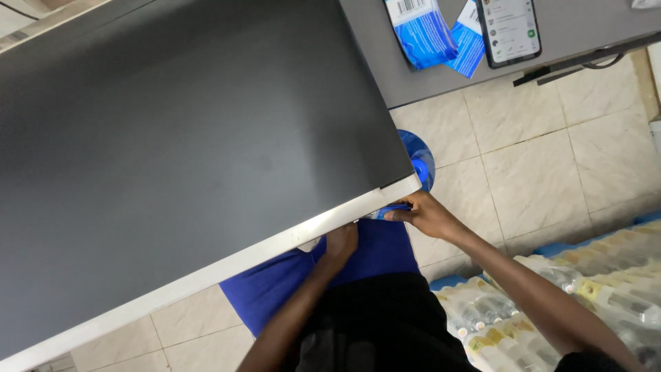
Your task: The person is peeling blue labels from a stack and placing them individually onto a conveyor belt in a water production facility.
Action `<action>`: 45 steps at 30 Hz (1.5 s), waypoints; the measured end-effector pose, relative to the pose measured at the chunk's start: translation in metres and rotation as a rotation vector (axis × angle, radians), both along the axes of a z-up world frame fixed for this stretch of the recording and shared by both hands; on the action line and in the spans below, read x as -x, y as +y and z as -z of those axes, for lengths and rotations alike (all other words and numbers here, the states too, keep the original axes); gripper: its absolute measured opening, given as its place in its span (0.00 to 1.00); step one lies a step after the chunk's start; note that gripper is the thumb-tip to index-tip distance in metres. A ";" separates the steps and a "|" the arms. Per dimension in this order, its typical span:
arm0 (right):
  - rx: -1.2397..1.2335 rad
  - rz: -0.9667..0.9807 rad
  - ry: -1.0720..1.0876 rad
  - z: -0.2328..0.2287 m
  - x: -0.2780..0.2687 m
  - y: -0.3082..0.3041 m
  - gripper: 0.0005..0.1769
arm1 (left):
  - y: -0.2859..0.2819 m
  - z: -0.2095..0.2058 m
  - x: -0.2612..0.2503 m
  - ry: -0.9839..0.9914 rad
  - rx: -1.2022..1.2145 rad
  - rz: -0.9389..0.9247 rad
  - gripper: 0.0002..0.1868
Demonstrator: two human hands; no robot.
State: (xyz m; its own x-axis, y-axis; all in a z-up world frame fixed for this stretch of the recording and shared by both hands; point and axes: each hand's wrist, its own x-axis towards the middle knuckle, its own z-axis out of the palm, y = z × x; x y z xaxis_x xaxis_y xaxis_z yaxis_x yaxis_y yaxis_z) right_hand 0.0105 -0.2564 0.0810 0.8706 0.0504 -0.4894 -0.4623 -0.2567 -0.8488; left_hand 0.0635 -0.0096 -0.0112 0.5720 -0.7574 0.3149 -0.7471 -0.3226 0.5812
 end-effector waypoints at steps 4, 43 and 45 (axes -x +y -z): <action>-0.053 0.092 0.051 -0.010 -0.006 0.003 0.12 | 0.041 0.072 -0.009 0.057 0.031 -0.028 0.20; 0.803 -0.203 -0.914 0.099 0.089 0.024 0.14 | 0.024 -0.023 0.041 0.677 0.287 -0.263 0.33; 0.760 -0.104 -0.901 0.109 0.092 0.022 0.11 | 0.039 -0.026 0.041 0.646 0.163 -0.135 0.40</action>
State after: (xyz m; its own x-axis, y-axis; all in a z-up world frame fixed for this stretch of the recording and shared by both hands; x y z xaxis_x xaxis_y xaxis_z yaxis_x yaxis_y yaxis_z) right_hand -0.0812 -0.2346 -0.0282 0.9257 0.1027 0.3640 0.2780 -0.8374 -0.4706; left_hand 0.0222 0.0291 0.0143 0.7702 -0.6375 -0.0175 -0.1929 -0.2591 0.9464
